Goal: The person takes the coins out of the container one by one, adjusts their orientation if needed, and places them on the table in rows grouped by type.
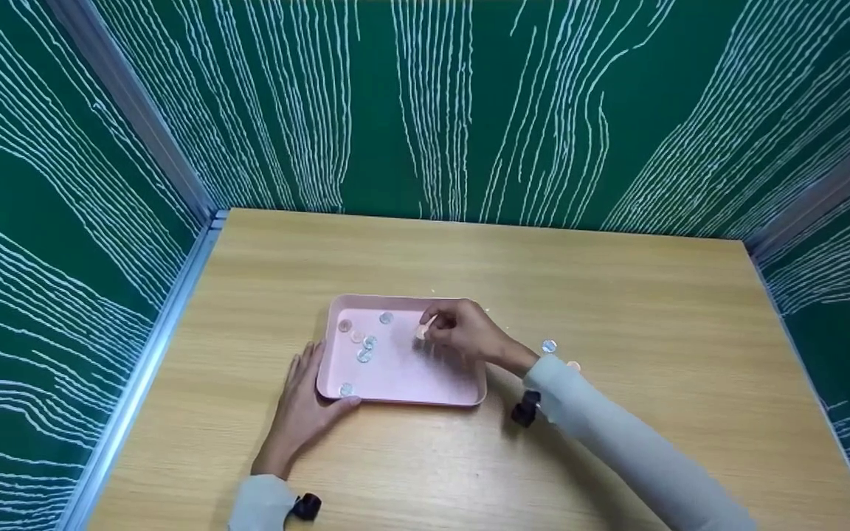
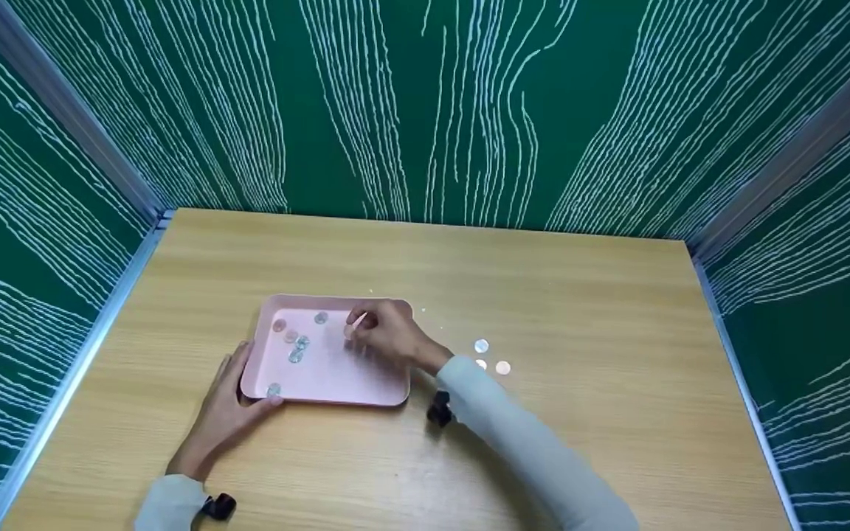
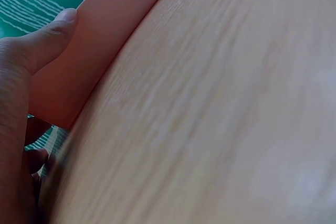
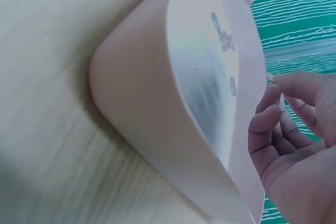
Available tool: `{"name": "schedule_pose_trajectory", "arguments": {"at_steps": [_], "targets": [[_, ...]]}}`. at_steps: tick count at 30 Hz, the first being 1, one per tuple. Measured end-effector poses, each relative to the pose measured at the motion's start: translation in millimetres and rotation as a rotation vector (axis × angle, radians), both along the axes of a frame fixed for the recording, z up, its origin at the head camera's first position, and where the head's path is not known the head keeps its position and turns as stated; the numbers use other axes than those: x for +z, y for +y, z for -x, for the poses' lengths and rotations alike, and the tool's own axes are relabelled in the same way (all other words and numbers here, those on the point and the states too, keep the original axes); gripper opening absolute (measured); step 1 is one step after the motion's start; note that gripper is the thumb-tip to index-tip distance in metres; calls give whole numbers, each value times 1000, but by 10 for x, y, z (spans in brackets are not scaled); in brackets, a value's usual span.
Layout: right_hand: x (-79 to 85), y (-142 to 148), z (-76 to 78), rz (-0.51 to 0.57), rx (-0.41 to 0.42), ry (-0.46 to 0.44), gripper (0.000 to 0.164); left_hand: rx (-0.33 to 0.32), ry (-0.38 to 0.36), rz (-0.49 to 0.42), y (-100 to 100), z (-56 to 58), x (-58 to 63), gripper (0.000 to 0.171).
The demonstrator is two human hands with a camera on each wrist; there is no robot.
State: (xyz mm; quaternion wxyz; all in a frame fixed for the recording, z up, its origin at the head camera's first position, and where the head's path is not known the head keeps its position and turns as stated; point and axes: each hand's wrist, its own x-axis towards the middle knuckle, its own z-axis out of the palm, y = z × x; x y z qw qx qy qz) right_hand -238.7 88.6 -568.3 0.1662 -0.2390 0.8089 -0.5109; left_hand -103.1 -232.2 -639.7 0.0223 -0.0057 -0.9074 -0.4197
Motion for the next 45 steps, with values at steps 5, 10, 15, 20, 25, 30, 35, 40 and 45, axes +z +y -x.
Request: {"name": "schedule_pose_trajectory", "arguments": {"at_steps": [5, 10, 15, 20, 25, 30, 35, 40, 45], "targets": [[46, 194, -121, 78, 2, -48, 17, -13, 22, 3, 4, 3, 0, 122], [66, 405, -251, 106, -11, -88, 17, -9, 17, 2, 5, 7, 3, 122], [56, 617, -344, 171, -48, -135, 21, -6, 15, 9, 0, 19, -5, 122], [4, 870, -426, 176, -87, -129, 21, -9, 13, 9, 7, 27, -14, 122], [-65, 1190, -501, 169, -156, -123, 23, -13, 16, 7, 12, 29, -13, 122], [-125, 1521, -532, 135, -230, -88, 25, -3, 23, 0, -3, 15, -11, 121], [-198, 1839, -569, 171, -324, -73, 25, -2, 28, -3, -8, 3, -30, 119], [-276, 2115, -636, 153, -428, -93, 27, -2, 30, -1, -8, 7, -39, 119], [-391, 2323, -698, 159, -484, -140, 28, 0, 17, 0, -9, 0, -41, 120]]}}
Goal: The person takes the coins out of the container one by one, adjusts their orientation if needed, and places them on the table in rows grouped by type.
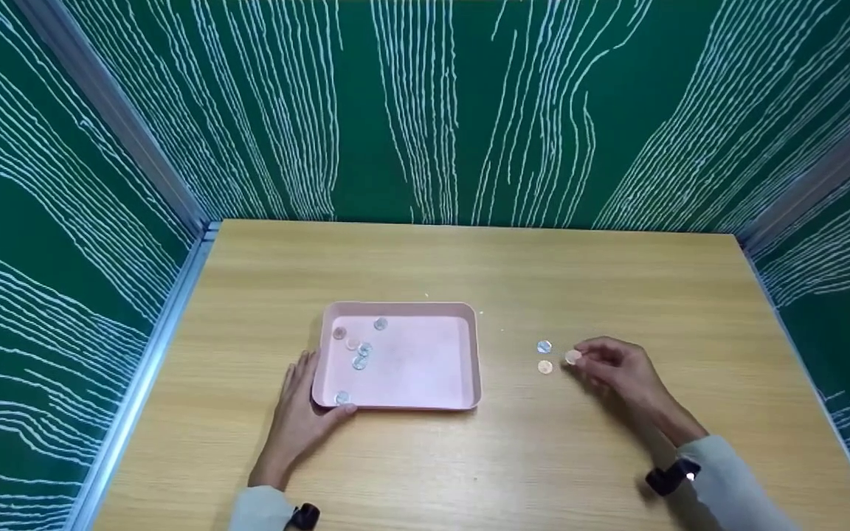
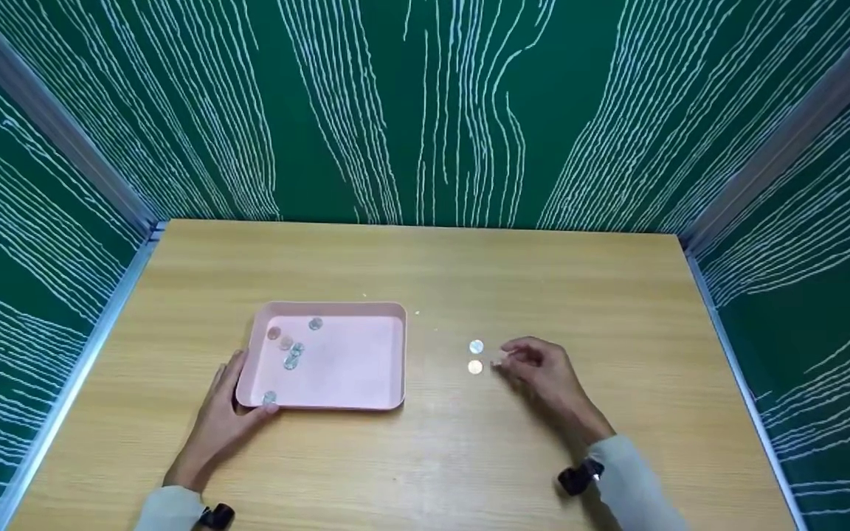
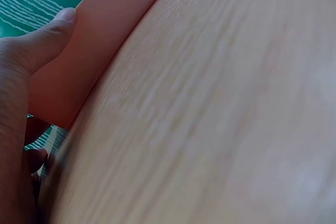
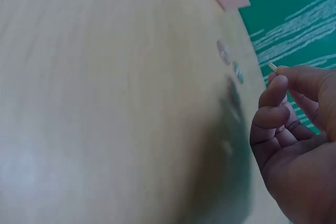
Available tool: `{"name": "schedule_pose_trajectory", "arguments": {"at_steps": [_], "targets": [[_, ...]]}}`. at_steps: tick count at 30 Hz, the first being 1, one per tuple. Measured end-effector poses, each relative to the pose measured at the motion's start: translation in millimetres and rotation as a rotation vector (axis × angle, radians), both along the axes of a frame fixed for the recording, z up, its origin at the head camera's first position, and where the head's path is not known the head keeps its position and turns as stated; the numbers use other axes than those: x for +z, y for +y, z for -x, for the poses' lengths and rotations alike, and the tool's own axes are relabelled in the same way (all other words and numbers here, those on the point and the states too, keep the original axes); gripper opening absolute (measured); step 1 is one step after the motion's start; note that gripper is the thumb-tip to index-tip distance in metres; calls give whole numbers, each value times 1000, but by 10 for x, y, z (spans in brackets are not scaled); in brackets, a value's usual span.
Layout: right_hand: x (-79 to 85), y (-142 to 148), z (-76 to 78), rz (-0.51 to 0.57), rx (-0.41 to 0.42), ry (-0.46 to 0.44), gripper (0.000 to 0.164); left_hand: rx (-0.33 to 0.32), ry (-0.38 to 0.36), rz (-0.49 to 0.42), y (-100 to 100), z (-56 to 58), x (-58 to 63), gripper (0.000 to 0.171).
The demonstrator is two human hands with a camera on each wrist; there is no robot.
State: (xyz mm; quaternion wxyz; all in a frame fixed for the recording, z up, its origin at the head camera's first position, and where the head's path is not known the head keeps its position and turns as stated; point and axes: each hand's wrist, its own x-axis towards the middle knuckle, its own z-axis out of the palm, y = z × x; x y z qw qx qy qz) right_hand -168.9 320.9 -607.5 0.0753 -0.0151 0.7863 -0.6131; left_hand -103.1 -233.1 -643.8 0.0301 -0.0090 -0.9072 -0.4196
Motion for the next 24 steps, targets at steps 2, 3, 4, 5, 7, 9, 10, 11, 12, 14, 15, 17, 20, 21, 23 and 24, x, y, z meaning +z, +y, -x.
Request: {"name": "schedule_pose_trajectory", "arguments": {"at_steps": [2, 3, 4, 5, 7, 9, 10, 11, 12, 14, 15, 17, 20, 21, 23, 24], "targets": [[-38, 50, -26, 0, -11, -10, 28, -1, -5, 0, -4, -2, 7, 120], [-56, 72, -36, -1, -12, -10, 28, -1, -6, 1, -6, -1, 9, 120], [-72, 89, -46, -4, -18, -13, 27, -1, -7, 2, -6, -2, 13, 120], [-84, 103, -56, -6, -22, -15, 27, -1, -7, 2, -6, -2, 16, 120], [-100, 128, -73, -14, -30, -15, 27, -3, -5, 3, -6, 1, 20, 120], [-111, 148, -85, -22, -36, -18, 27, -3, -4, 5, -6, 3, 19, 120], [-110, 158, -92, -28, -44, -20, 26, -2, -6, 4, -3, 4, 20, 120], [-108, 170, -99, -35, -44, -18, 27, -1, -8, 3, -1, 5, 17, 120], [-107, 182, -105, -44, -45, -16, 27, -1, -9, 3, 1, 6, 14, 120], [-110, 200, -112, -42, -47, -18, 27, -1, -9, 4, 4, 5, 14, 120], [-114, 208, -116, -41, -50, -18, 27, -2, -5, 4, 4, 3, 15, 120], [-129, 225, -120, -42, -53, -11, 28, -4, 6, 9, 4, 1, 11, 120], [-152, 228, -128, -38, -59, -2, 27, -5, 16, 12, 6, 1, 8, 120], [-155, 227, -133, -43, -59, 3, 27, -5, 17, 12, 7, 0, 7, 120], [-161, 223, -141, -51, -56, 11, 27, -2, 9, 14, 10, 0, 7, 120], [-161, 218, -147, -52, -58, 11, 27, -1, 3, 11, 12, 1, 8, 121]]}}
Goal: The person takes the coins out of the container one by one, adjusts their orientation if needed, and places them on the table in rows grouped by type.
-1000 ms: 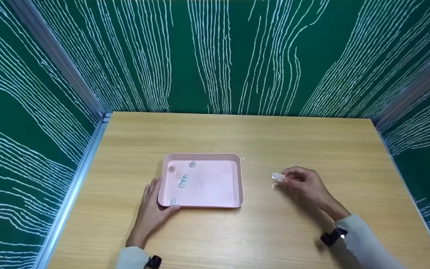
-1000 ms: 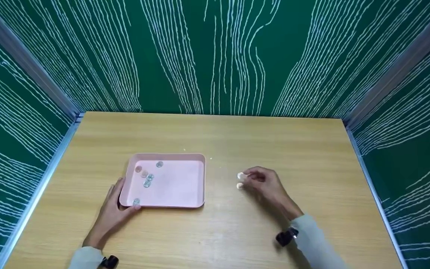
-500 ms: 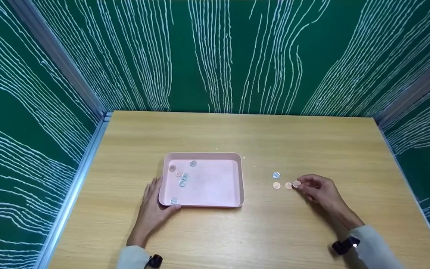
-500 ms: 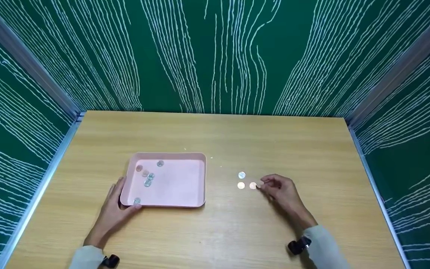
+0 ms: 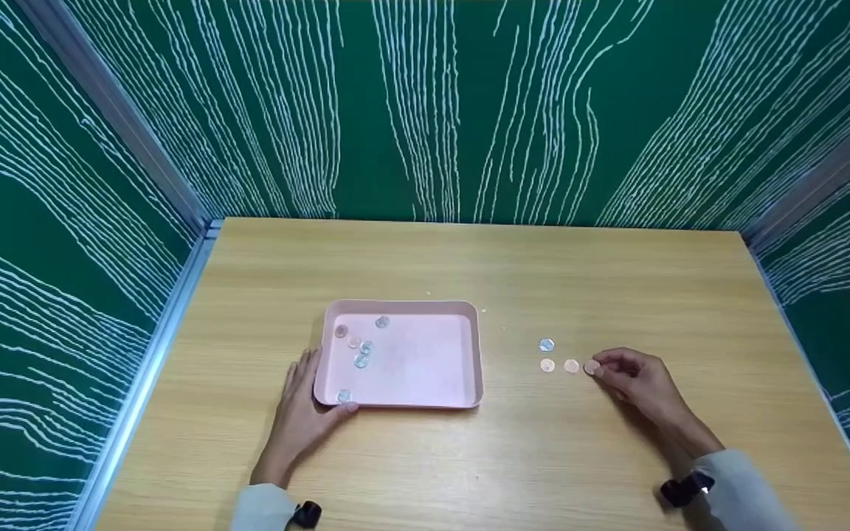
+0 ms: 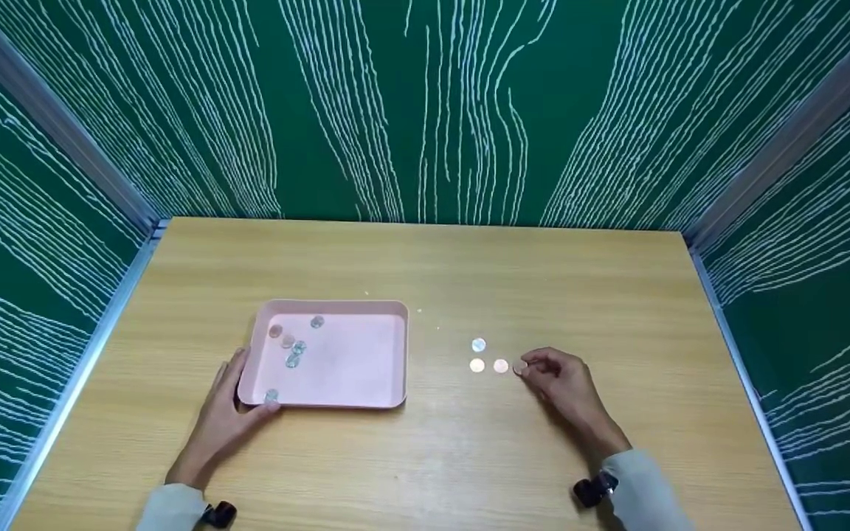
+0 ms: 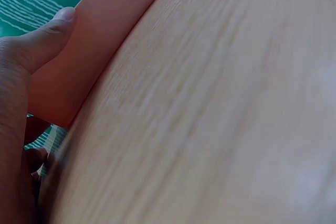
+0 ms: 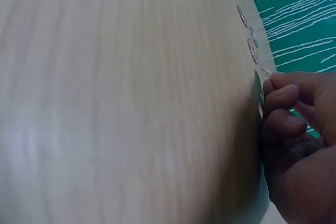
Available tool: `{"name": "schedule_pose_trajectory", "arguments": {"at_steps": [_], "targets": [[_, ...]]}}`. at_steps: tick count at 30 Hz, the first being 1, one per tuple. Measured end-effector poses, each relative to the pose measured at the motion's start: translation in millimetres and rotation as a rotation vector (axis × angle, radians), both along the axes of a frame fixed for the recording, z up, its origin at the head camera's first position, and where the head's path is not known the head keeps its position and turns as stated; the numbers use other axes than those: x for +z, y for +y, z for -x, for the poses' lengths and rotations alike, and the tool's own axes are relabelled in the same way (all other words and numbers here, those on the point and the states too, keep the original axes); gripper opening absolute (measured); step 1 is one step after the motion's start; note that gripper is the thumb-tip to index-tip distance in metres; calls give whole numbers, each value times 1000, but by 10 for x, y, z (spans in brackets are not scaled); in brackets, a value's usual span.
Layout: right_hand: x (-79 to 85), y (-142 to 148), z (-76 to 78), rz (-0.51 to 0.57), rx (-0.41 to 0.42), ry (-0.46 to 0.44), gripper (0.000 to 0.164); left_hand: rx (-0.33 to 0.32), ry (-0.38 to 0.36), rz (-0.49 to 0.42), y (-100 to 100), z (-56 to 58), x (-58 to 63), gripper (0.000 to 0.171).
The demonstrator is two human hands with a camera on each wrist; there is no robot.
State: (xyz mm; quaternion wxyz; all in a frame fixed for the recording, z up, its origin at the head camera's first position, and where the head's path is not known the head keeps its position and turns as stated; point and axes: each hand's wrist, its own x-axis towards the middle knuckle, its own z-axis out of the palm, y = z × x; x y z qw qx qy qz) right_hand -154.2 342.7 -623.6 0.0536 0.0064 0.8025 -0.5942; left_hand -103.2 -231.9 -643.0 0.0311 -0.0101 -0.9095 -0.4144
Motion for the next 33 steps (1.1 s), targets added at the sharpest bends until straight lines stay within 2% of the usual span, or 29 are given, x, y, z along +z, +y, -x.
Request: {"name": "schedule_pose_trajectory", "arguments": {"at_steps": [6, 10, 16, 20, 26, 33], "targets": [[-9, -28, 2, -56, -8, 9, 26, 12, -31, -11, -2, -3, 11, 121], [-15, -40, -3, -139, -23, 23, 22, 20, -44, -15, 1, 1, 19, 121], [-36, -80, -30, -274, -64, 88, 18, 22, -53, -8, 6, 7, 8, 122], [-52, -94, -44, -314, -74, 136, 16, 19, -41, -11, 9, 11, -2, 121], [-59, -102, -66, -348, -80, 170, 15, -5, 17, -7, 8, 13, -20, 119], [52, -206, -87, -271, -100, 128, 18, -5, 33, 15, -1, 14, -13, 119]]}}
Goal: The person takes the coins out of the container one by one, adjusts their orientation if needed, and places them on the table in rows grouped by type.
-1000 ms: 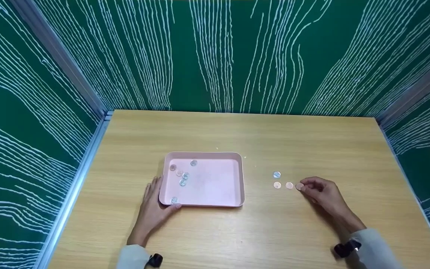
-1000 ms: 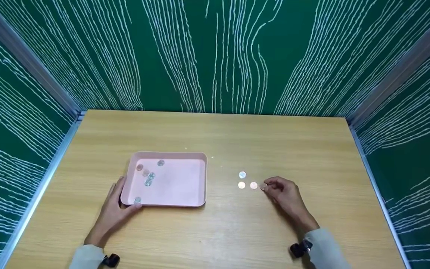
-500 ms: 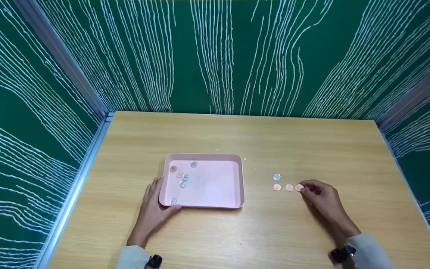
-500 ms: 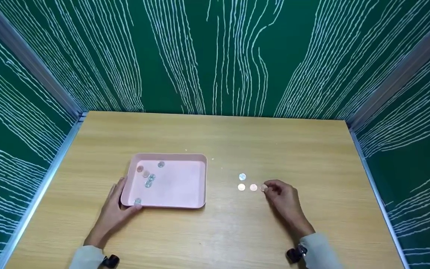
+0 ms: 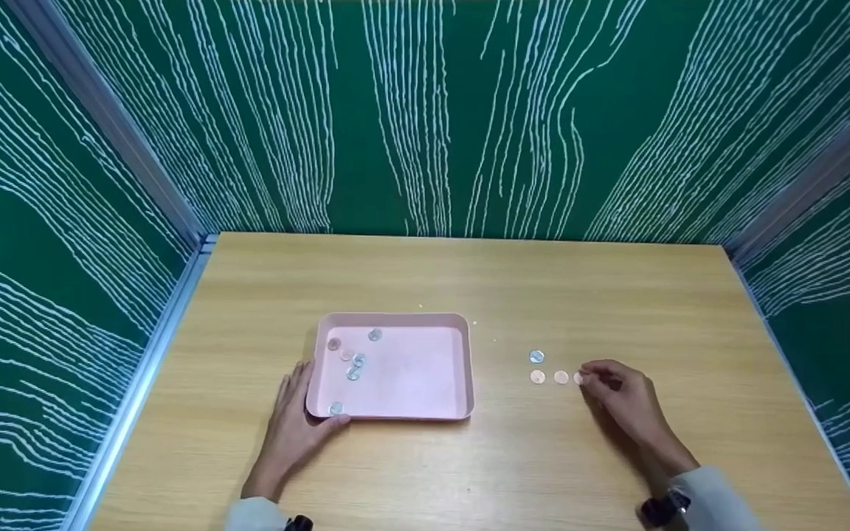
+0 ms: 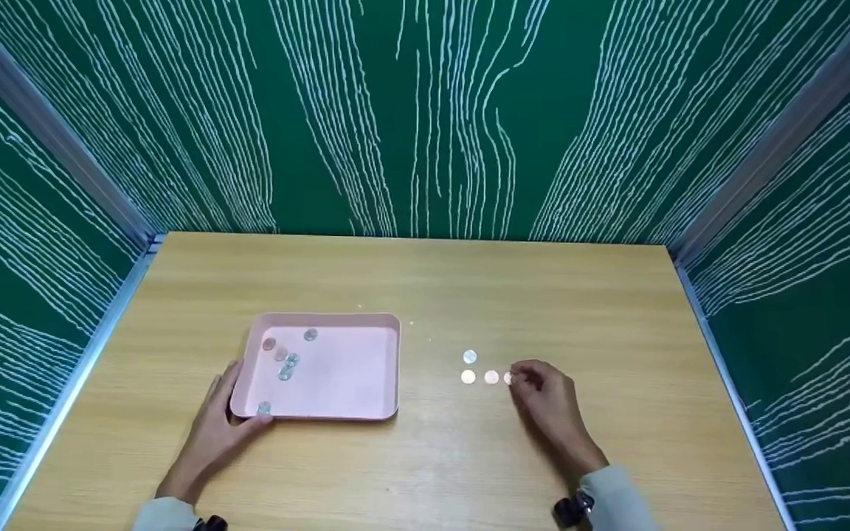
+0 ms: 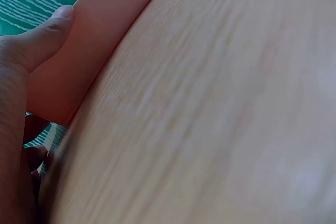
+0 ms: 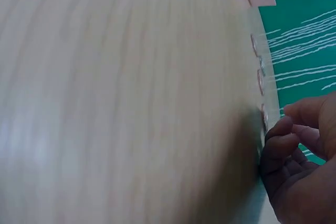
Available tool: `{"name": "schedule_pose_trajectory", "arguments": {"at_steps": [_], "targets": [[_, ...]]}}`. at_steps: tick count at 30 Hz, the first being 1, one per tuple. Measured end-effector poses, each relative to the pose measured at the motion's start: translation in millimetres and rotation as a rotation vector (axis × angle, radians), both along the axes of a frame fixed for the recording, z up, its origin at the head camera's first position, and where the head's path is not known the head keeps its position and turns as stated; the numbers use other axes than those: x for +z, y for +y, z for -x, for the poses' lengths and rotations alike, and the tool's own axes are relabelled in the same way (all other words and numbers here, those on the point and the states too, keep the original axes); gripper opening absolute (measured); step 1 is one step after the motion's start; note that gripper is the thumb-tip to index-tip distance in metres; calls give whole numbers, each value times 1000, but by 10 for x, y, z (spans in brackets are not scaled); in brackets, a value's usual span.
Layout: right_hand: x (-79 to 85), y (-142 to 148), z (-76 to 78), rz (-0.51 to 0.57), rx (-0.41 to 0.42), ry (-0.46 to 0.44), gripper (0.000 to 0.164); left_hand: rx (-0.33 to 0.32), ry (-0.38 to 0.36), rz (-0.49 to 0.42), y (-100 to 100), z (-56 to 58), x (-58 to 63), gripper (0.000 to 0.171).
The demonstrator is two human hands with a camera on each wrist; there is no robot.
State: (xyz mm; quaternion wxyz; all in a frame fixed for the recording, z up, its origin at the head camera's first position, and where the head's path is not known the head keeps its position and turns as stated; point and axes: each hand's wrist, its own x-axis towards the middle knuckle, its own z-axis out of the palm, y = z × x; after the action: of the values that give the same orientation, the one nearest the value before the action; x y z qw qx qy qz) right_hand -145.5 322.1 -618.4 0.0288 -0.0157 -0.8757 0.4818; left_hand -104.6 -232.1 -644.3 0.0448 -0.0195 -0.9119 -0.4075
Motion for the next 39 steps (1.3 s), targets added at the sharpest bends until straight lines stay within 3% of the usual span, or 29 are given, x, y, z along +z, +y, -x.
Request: {"name": "schedule_pose_trajectory", "arguments": {"at_steps": [6, 16, 25, 33, 39], "targets": [[122, -252, 15, 105, 17, -39, 21, 11, -8, -8, -42, -27, 6, 119], [265, -771, 124, 204, 186, 75, 16, 5, -7, -11, -48, -42, 28, 121], [355, -1170, 326, 146, 336, 40, 21, 5, -20, -20, 8, -28, 34, 120], [409, -1447, 458, 189, 409, 15, 19, 15, -33, -12, 16, -27, 49, 121], [461, -1601, 530, 149, 470, 16, 19, 15, -42, -19, 14, -28, 47, 122]]}}
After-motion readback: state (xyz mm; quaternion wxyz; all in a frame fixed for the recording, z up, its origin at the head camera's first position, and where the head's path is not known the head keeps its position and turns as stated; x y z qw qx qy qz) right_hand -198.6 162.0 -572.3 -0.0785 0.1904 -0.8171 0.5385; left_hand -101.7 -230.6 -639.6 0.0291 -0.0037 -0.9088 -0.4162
